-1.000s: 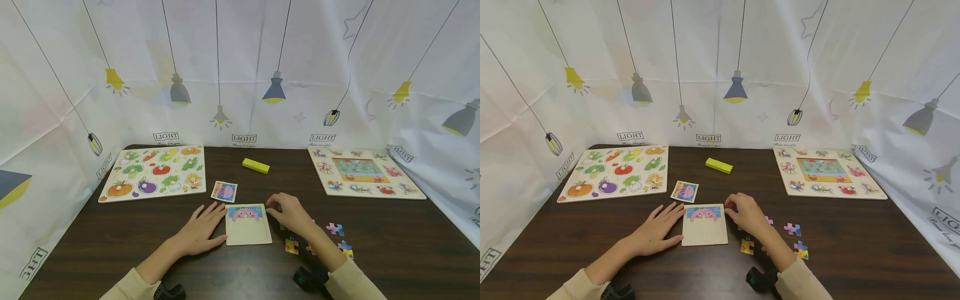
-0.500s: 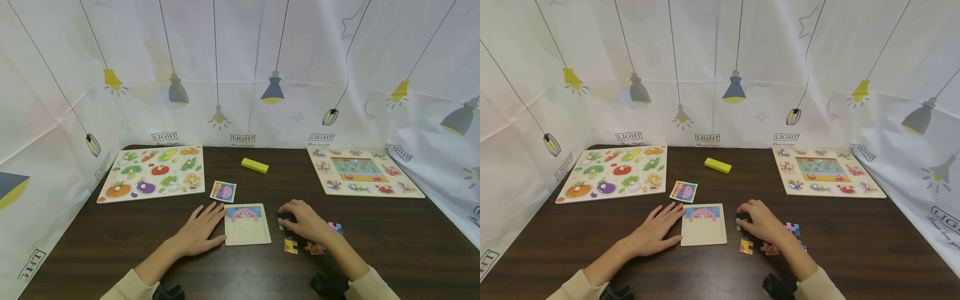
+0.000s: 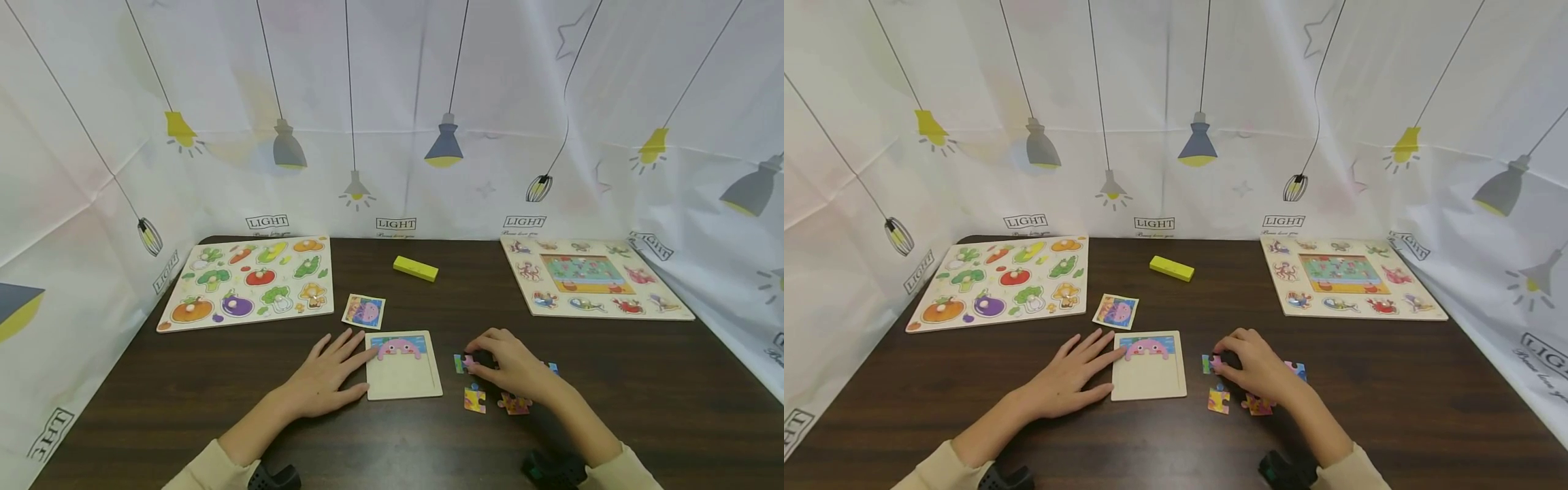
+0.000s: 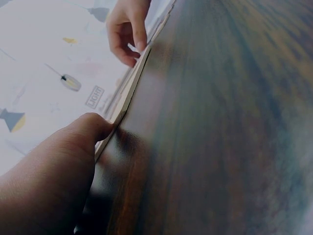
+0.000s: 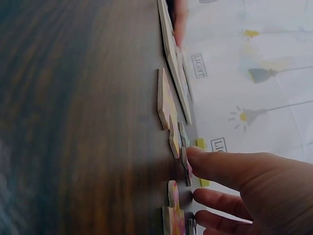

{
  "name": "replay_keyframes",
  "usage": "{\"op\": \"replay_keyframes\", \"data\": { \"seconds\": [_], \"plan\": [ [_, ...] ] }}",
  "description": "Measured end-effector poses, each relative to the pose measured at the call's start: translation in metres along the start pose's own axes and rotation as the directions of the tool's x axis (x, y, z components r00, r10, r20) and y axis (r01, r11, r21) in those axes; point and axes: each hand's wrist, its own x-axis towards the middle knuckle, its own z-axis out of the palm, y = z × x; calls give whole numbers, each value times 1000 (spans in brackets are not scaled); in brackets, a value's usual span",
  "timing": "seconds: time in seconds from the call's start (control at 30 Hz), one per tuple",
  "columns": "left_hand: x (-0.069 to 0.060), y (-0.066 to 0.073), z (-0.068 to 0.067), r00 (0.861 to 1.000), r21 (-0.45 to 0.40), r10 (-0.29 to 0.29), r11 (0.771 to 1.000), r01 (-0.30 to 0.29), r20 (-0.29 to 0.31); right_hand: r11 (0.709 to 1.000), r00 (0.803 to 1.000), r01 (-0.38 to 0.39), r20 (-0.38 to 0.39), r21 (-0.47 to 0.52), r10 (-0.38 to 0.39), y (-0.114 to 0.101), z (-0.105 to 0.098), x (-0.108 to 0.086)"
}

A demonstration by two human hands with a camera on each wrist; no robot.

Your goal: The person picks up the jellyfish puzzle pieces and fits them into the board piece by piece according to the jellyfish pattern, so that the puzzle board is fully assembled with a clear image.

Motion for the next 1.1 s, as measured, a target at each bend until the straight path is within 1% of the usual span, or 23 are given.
{"op": "replay_keyframes", "data": {
  "seconds": [0.13, 0.3, 0.5, 0.63, 0.83, 1.1],
  "plan": [
    [0, 1, -1, 1000, -7, 0, 1000, 0, 1, 1000, 1000, -4, 15, 19, 4, 0, -2, -1],
    [0, 1, -1, 1000, -4, -4, 1000, 4, -4, 999, 998, -19, 52, 48, 16, -1, -5, -2],
    [0, 0, -1, 1000, -4, -5, 1000, 5, -4, 998, 997, -25, 77, 54, 21, -1, -7, -3],
    [0, 1, -2, 1000, -14, -9, 1000, 9, -2, 998, 997, -22, 75, 53, 17, 0, -7, -3],
    [1, 2, -2, 1000, -7, -14, 1000, 14, -6, 998, 998, -2, 68, 58, -2, 1, -7, -3],
    [0, 1, -2, 1000, -11, -12, 1000, 12, -2, 996, 998, -18, 69, 82, 12, 0, -6, -3]
  ]
}}
